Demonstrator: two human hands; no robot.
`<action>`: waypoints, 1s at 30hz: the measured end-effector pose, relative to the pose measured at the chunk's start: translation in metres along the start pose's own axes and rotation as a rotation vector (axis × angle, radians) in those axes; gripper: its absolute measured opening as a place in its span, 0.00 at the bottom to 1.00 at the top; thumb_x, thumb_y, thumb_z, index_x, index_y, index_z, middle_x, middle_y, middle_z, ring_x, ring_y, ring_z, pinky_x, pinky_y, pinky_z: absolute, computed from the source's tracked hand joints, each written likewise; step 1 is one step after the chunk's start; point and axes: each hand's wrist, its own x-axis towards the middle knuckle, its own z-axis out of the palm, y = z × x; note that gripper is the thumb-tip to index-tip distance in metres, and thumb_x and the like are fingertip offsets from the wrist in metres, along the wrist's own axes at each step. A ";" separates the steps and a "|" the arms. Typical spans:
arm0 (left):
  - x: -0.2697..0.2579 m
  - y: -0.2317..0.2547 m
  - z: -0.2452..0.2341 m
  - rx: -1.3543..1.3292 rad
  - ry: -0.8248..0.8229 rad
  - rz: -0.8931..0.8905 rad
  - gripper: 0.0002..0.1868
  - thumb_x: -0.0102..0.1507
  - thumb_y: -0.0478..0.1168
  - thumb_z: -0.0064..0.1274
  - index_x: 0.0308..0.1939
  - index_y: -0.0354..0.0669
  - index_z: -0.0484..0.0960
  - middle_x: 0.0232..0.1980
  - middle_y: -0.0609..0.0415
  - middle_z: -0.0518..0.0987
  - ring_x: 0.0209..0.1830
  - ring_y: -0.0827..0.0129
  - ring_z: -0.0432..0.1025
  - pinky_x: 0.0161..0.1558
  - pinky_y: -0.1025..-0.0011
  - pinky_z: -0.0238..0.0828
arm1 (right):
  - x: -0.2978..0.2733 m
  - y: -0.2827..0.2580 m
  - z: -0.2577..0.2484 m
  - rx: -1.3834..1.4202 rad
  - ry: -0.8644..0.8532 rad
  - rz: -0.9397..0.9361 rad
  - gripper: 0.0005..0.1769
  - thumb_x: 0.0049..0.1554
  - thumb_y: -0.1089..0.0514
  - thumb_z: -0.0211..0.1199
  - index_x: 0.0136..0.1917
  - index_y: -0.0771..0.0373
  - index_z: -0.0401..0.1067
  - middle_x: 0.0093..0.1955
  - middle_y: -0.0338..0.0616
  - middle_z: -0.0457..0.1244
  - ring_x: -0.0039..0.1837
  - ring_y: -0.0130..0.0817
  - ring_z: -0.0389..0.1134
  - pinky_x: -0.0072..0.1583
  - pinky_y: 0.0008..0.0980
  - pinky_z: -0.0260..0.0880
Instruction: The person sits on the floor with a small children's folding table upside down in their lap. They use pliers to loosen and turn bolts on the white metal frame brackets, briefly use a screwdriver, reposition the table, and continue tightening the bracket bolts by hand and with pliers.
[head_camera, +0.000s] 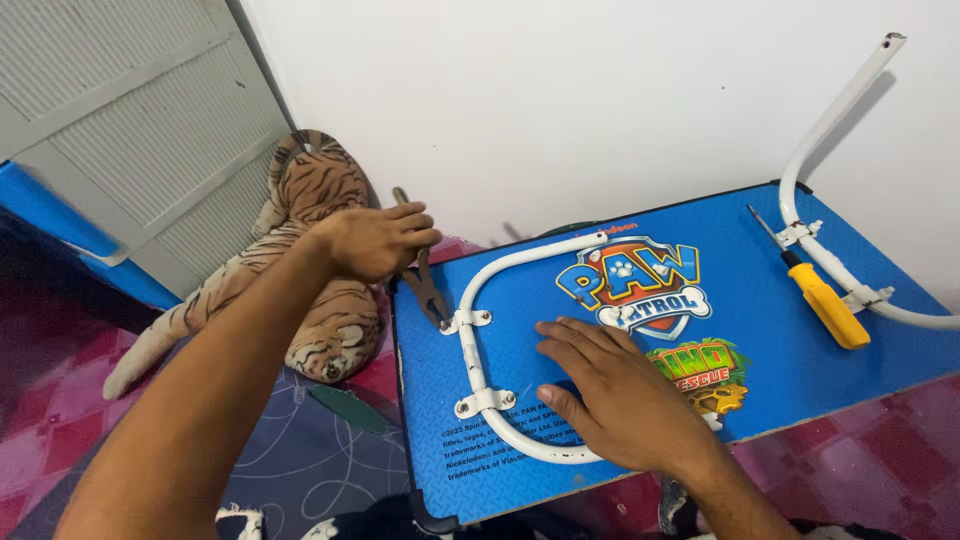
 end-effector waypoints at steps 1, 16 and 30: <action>0.004 -0.003 -0.001 0.025 0.040 0.018 0.09 0.57 0.40 0.54 0.33 0.41 0.87 0.64 0.49 0.70 0.70 0.57 0.61 0.77 0.55 0.49 | 0.000 0.000 0.000 0.000 -0.003 -0.001 0.28 0.64 0.41 0.50 0.66 0.64 0.67 0.76 0.52 0.56 0.78 0.49 0.51 0.74 0.53 0.46; 0.020 -0.004 0.007 0.109 0.170 0.103 0.10 0.54 0.41 0.56 0.32 0.40 0.88 0.62 0.49 0.73 0.67 0.56 0.64 0.75 0.57 0.51 | -0.002 0.002 0.001 -0.008 0.013 -0.025 0.28 0.64 0.42 0.50 0.66 0.65 0.67 0.75 0.53 0.56 0.78 0.50 0.52 0.73 0.52 0.48; -0.040 0.081 -0.013 -0.338 -0.144 -0.526 0.19 0.63 0.48 0.52 0.48 0.37 0.84 0.65 0.41 0.70 0.63 0.49 0.65 0.62 0.52 0.63 | -0.001 0.001 0.002 -0.020 0.028 -0.021 0.28 0.64 0.42 0.50 0.65 0.65 0.68 0.75 0.53 0.57 0.78 0.49 0.52 0.73 0.51 0.48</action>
